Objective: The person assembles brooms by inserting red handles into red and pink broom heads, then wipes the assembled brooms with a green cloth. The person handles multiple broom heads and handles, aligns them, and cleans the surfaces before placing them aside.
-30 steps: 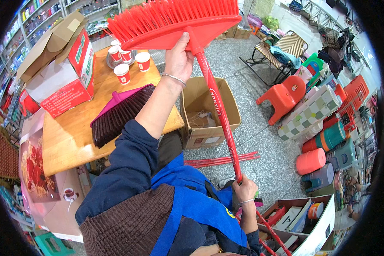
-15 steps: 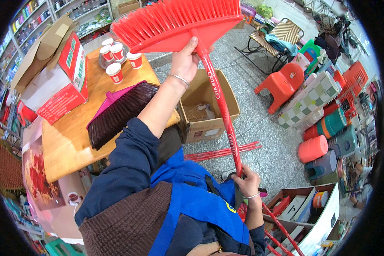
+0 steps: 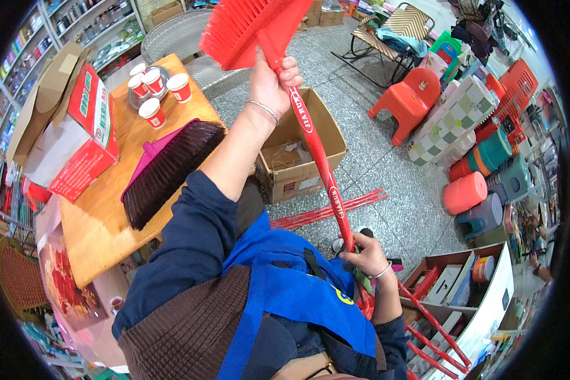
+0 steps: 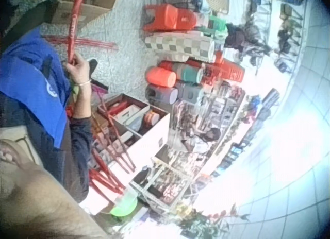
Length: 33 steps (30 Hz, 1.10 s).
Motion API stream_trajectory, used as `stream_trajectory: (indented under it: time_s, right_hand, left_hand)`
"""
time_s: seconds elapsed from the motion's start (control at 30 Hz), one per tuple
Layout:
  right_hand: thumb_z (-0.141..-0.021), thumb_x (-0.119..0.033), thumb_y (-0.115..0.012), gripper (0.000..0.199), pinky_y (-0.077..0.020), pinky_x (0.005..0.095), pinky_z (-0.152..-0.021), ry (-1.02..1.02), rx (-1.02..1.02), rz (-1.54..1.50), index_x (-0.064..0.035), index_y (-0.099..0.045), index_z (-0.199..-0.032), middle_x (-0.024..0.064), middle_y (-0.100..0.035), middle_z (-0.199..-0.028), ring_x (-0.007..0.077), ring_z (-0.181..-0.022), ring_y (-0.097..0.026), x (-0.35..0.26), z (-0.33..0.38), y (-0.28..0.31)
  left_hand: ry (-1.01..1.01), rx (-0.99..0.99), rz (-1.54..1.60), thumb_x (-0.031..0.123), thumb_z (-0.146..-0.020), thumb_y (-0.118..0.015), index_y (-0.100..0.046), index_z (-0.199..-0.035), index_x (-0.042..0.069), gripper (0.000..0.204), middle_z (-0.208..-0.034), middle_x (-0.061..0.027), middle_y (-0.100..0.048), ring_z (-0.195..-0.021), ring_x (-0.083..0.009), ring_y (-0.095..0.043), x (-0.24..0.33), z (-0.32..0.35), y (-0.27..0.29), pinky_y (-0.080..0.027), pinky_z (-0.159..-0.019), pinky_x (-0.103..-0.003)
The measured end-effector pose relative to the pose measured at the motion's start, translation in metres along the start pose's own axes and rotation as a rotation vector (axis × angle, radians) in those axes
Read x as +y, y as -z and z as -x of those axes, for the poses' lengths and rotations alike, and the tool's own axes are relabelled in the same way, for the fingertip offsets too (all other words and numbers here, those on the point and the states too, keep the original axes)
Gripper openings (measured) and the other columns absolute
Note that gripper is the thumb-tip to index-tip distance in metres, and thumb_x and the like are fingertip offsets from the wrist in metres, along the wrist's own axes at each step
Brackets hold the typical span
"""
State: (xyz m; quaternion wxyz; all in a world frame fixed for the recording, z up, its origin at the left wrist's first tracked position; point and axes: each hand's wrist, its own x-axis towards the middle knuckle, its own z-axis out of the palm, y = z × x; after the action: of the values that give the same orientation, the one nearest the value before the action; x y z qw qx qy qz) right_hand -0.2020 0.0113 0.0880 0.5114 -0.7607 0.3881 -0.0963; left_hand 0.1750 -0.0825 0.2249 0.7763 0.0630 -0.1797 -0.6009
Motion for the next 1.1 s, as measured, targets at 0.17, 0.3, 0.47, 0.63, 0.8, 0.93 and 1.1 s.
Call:
stream_trajectory:
  time_s: [0.17,0.3,0.47,0.63,0.8,0.93,1.1]
  right_hand:
    - [-0.076,-0.016,-0.074,0.027,-0.0517,0.0303,-0.074,0.029,0.398,0.249,-0.0029,-0.07,-0.099,0.0113,-0.071,-0.087,0.0184,-0.08,-0.068,-0.029,0.005,0.047]
    - [-0.09,-0.015,-0.061,0.017,-0.0467,0.0266,-0.075,0.477,1.129,-0.342,0.0012,-0.062,-0.088,0.0037,-0.059,-0.081,0.013,-0.075,-0.055,-0.108,-0.009,0.108]
    - [-0.081,-0.01,-0.061,0.038,-0.0477,0.0356,-0.084,1.026,1.063,0.337,-0.007,-0.06,-0.118,0.0152,-0.06,-0.116,0.0265,-0.099,-0.061,-0.198,-0.098,0.076]
    - [-0.079,-0.014,-0.065,0.055,-0.0515,0.0423,-0.072,0.567,0.947,0.429,-0.0113,-0.049,-0.132,0.0171,-0.06,-0.109,0.0366,-0.089,-0.062,-0.174,-0.111,0.026]
    - [-0.08,-0.017,-0.067,0.051,-0.0511,0.0406,-0.071,0.617,0.777,0.454,-0.0122,-0.051,-0.127,0.0116,-0.061,-0.094,0.033,-0.082,-0.062,-0.072,-0.089,0.026]
    - [-0.07,-0.017,-0.073,0.054,-0.0493,0.0401,-0.074,0.489,0.723,0.558,-0.0142,-0.055,-0.121,0.0085,-0.06,-0.093,0.0311,-0.086,-0.06,0.037,-0.051,0.022]
    - [-0.067,-0.019,-0.075,0.038,-0.0498,0.0406,-0.071,0.18,0.748,0.674,-0.0161,-0.06,-0.101,0.0087,-0.059,-0.092,0.0309,-0.083,-0.061,0.154,0.013,0.029]
  left_hand:
    - [-0.144,0.036,-0.099,0.057,-0.097,-0.029,-0.045,-0.083,0.008,0.054,-0.062,-0.0003,-0.041,-0.048,-0.0091,-0.035,-0.009,0.004,-0.025,-0.03,-0.044,-0.024]
    - [-0.232,0.105,-0.152,0.059,-0.097,-0.026,-0.042,-0.082,0.008,0.056,-0.064,-0.0015,-0.043,-0.049,-0.0101,-0.034,-0.033,0.004,-0.042,-0.031,-0.047,-0.026]
    - [-0.148,-0.056,-0.077,0.059,-0.096,-0.03,-0.053,-0.098,0.008,0.057,-0.081,-0.0054,-0.059,-0.066,-0.0175,-0.055,-0.088,0.003,-0.052,-0.048,-0.061,-0.033]
    - [0.104,-0.258,-0.059,0.059,-0.095,-0.035,-0.05,-0.081,0.006,0.057,-0.066,-0.0044,-0.05,-0.056,-0.0132,-0.045,-0.067,0.006,-0.04,-0.04,-0.053,-0.027]
    - [-0.007,-0.316,-0.119,0.046,-0.092,-0.05,-0.046,-0.08,0.001,0.047,-0.069,-0.0066,-0.046,-0.055,-0.0146,-0.041,-0.009,-0.012,-0.035,-0.035,-0.052,-0.027]
    - [-0.046,-0.313,-0.111,0.037,-0.091,-0.048,-0.043,-0.078,0.001,0.038,-0.064,-0.005,-0.041,-0.051,-0.015,-0.037,0.061,-0.036,-0.049,-0.034,-0.051,-0.03]
    - [0.006,-0.24,-0.159,0.033,-0.089,-0.045,-0.04,-0.073,0.004,0.033,-0.062,-0.0046,-0.038,-0.049,-0.0151,-0.035,0.164,-0.085,-0.04,-0.032,-0.05,-0.029]
